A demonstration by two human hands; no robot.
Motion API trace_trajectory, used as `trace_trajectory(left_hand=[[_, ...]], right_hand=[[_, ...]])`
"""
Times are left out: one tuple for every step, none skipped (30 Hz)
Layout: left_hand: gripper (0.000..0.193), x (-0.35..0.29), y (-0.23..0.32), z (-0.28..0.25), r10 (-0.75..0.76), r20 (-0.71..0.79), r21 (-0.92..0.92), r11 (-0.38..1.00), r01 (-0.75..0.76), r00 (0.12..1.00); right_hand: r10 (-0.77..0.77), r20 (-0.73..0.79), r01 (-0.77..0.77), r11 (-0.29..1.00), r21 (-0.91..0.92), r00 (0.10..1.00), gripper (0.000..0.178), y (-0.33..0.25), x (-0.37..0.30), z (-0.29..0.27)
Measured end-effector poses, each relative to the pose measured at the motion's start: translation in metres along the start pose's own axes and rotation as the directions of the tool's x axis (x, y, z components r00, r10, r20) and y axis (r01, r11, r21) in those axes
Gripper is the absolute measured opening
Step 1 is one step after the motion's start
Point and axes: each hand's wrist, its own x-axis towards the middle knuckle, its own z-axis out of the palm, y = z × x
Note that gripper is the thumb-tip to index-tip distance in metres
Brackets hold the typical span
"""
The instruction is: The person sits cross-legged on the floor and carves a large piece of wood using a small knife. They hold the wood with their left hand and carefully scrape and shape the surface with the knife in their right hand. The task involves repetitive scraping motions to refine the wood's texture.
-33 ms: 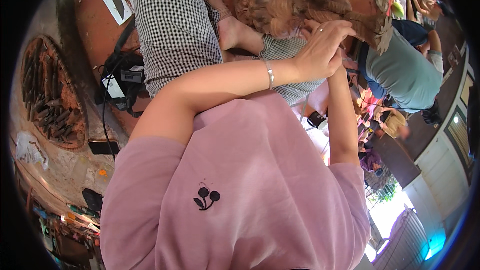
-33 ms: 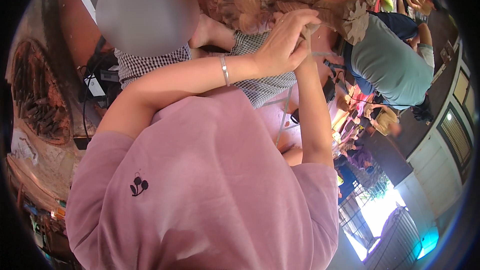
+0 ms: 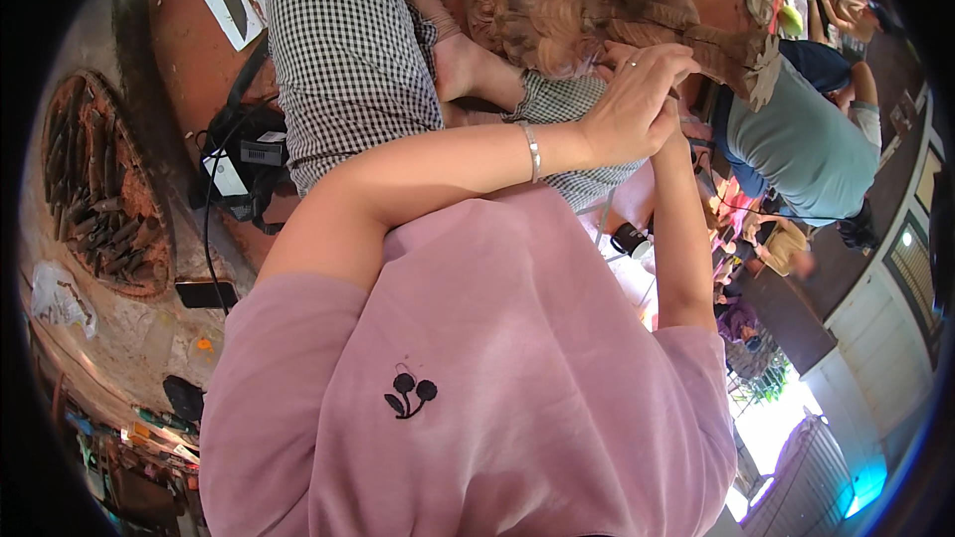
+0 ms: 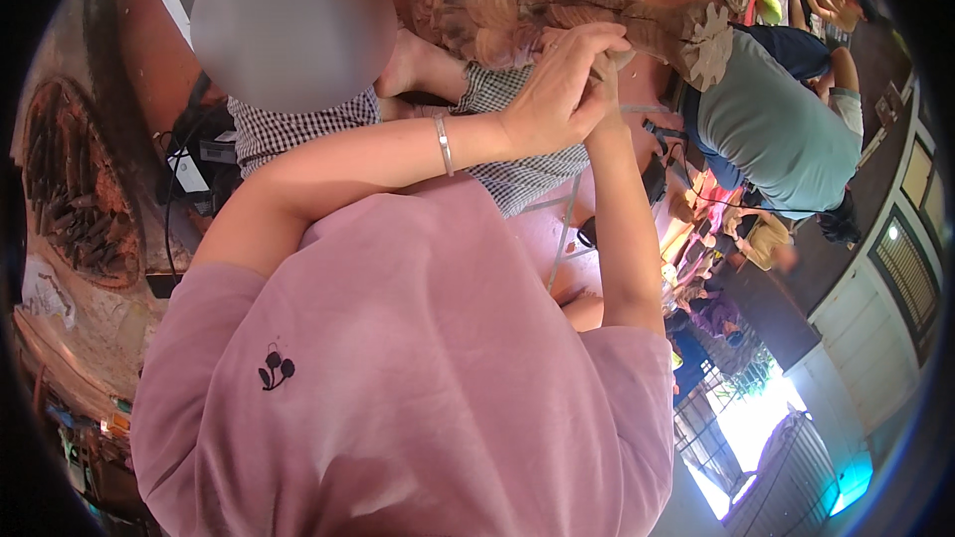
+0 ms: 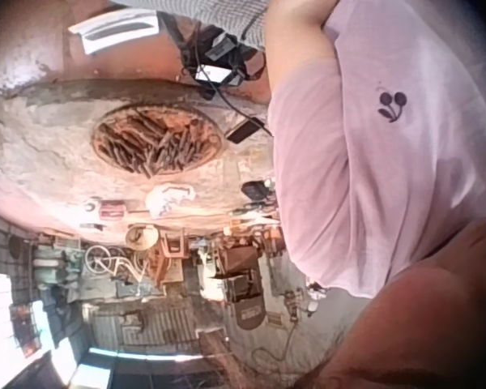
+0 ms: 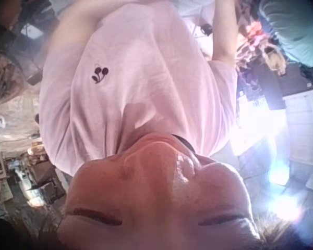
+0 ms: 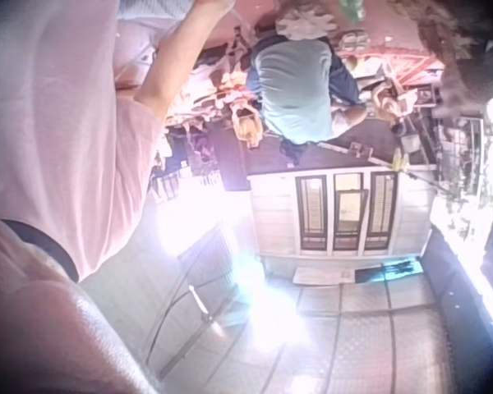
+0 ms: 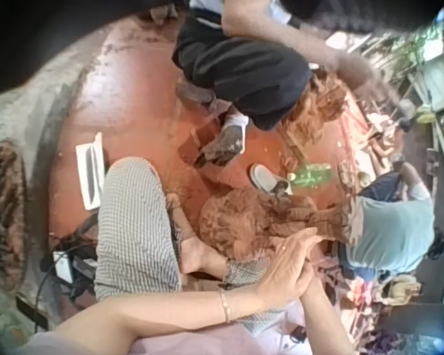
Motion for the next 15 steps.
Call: trace_trajectory(left_hand=[[0.053,-0.003,0.002,0.000,-0.016,-0.026,-0.001,1.000,0.016,1.000],[0.053,-0.005,0.002,0.001,-0.031,-0.052,-0.003,1.000,0.031,0.998],[0.054,-0.003,-0.001,0.002,-0.027,-0.044,0.000,1.000,0.027,0.999],[0.055,0.005,-0.002,0.000,-0.022,-0.035,0.006,1.000,0.022,0.999],[0.056,0.009,-0.002,-0.002,-0.017,-0.027,0.011,1.000,0.017,1.000],[0.055,0.009,-0.002,-0.001,0.005,-0.016,0.007,1.000,-0.005,1.000],[0.055,0.011,-0.001,0.002,0.029,-0.005,0.000,1.000,-0.029,1.000],[0.054,0.011,-0.002,0.003,0.053,0.006,-0.006,0.999,-0.053,0.999],[0.054,0.009,0.000,0.003,0.022,-0.011,-0.014,1.000,-0.022,1.000],[0.053,0.003,0.002,0.002,-0.008,-0.029,-0.020,1.000,0.007,1.000],[0.052,0.000,0.002,0.001,-0.038,-0.047,-0.026,0.999,0.037,0.998],[0.052,0.000,0.000,0.001,-0.034,-0.055,-0.014,0.999,0.033,0.998],[0.052,0.000,0.000,-0.001,-0.035,-0.061,-0.004,0.999,0.035,0.998],[0.052,0.000,-0.001,-0.002,-0.036,-0.066,0.006,0.999,0.036,0.997],[0.052,0.002,-0.001,-0.001,-0.024,-0.051,0.005,1.000,0.025,0.998]], right_hand=[[0.004,0.005,-0.004,1.000,0.013,1.000,0.026,0.001,-0.001,-0.001],[0.008,0.007,-0.008,1.000,0.023,1.000,0.027,0.002,0.000,-0.002],[0.010,0.011,-0.011,0.999,0.035,1.000,0.027,0.004,0.001,-0.003],[0.015,0.014,-0.015,0.999,0.042,1.000,0.027,0.004,0.001,-0.003],[0.016,0.015,-0.017,0.999,0.049,1.000,0.027,0.004,0.002,-0.005],[0.015,0.014,-0.016,0.998,0.053,1.000,0.027,0.004,0.003,-0.005],[0.016,0.015,-0.017,0.998,0.053,1.000,0.027,0.004,0.002,-0.005],[0.014,0.012,-0.015,0.999,0.051,1.000,0.027,0.003,0.002,-0.005],[0.014,0.009,-0.014,0.999,0.045,1.000,0.027,0.001,-0.001,-0.005],[0.014,0.011,-0.015,0.999,0.043,1.000,0.027,0.000,-0.002,-0.003],[0.011,0.008,-0.011,0.999,0.044,1.000,0.027,-0.001,-0.002,-0.002],[0.013,0.012,-0.014,0.999,0.053,1.000,0.028,0.001,0.000,-0.003],[0.017,0.016,-0.018,0.998,0.067,1.000,0.028,0.002,0.000,-0.003],[0.022,0.018,-0.023,0.997,0.076,1.000,0.028,0.002,0.000,-0.004],[0.027,0.019,-0.028,0.997,0.078,0.999,0.028,0.002,-0.001,-0.005]])
